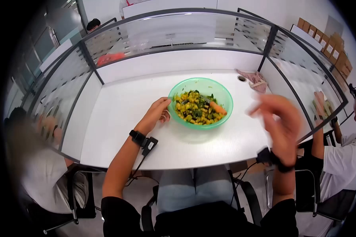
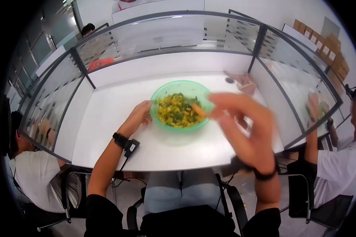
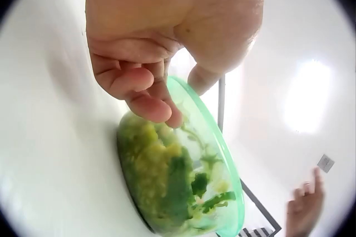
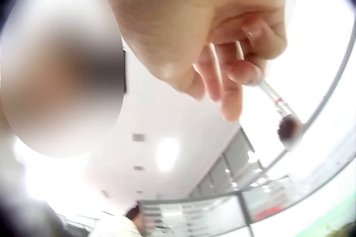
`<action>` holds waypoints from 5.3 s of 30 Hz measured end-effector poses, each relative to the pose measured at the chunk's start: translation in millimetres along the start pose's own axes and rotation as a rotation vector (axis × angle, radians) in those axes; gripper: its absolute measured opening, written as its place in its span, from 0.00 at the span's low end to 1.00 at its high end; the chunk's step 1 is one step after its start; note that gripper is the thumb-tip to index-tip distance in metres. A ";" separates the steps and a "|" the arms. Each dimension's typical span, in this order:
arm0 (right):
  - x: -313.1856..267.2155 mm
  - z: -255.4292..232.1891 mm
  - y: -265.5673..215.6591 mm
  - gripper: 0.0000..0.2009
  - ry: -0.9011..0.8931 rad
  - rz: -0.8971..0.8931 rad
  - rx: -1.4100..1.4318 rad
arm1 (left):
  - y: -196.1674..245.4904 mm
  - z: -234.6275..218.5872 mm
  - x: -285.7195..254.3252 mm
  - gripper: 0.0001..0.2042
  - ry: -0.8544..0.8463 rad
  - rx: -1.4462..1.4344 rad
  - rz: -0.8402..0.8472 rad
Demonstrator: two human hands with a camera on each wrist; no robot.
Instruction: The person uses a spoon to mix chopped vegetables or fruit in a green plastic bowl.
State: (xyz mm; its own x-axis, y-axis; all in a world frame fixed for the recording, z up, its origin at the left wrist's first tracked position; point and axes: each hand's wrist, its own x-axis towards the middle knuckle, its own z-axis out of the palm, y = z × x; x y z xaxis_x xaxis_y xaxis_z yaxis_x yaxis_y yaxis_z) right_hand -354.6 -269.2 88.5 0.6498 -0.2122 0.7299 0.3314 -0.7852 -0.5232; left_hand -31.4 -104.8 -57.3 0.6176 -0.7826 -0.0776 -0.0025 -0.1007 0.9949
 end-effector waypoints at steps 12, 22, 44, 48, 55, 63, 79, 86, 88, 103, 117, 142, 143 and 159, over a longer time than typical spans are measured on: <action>38.7 75.4 154.0 0.16 -0.646 0.121 -0.645 | -29.1 -12.3 16.5 0.14 -0.152 -0.323 -0.088; 51.5 69.2 188.8 0.10 -0.065 0.366 -0.083 | -21.6 -7.5 11.2 0.13 -0.175 -0.262 -0.084; 30.7 71.8 183.3 0.05 0.007 0.249 -0.202 | -24.4 -8.1 12.0 0.11 -0.201 -0.174 -0.066; 31.8 75.2 181.7 0.07 0.011 0.161 -0.231 | -25.3 -7.6 12.8 0.11 -0.202 -0.181 -0.053; 32.4 69.6 187.0 0.07 0.056 0.222 -0.216 | -27.4 -8.0 12.4 0.11 -0.178 -0.154 -0.087; 31.1 61.5 214.5 0.14 0.144 0.425 -0.163 | -32.4 -9.0 13.2 0.12 -0.182 -0.176 -0.087; 30.5 68.7 227.3 0.23 -0.222 0.603 -0.020 | -29.6 -5.1 11.3 0.12 -0.164 -0.169 -0.064; 23.2 74.2 237.7 0.26 -0.127 0.679 0.148 | -20.0 -1.5 5.9 0.13 -0.137 -0.180 -0.086; 23.0 75.3 246.3 0.24 -0.101 0.680 0.164 | -24.3 -3.9 8.3 0.13 -0.152 -0.189 -0.084; 23.9 65.7 244.7 0.09 0.120 0.411 0.102 | -26.7 -5.2 11.4 0.15 -0.171 -0.185 -0.074; 20.8 66.8 215.8 0.10 -0.034 0.422 0.293 | -25.4 -2.8 9.9 0.13 -0.150 -0.186 -0.075; 22.1 82.5 169.7 0.08 -0.203 0.355 -0.026 | -26.7 -3.5 11.0 0.14 -0.136 -0.149 -0.092; 22.9 79.5 163.4 0.08 -0.229 0.361 0.041 | -25.1 -2.3 12.0 0.14 -0.138 -0.148 -0.092; 25.5 76.5 178.4 0.05 -0.066 0.345 -0.091 | -28.4 -3.6 10.9 0.14 -0.125 -0.139 -0.071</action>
State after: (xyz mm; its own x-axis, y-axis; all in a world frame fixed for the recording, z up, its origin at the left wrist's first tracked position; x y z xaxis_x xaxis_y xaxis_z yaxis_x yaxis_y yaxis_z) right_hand -226.6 -370.2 -19.9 0.7565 -0.4382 0.4854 0.0245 -0.7228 -0.6906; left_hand -21.7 -108.2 -86.2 0.5102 -0.8474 -0.1467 0.1520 -0.0791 0.9852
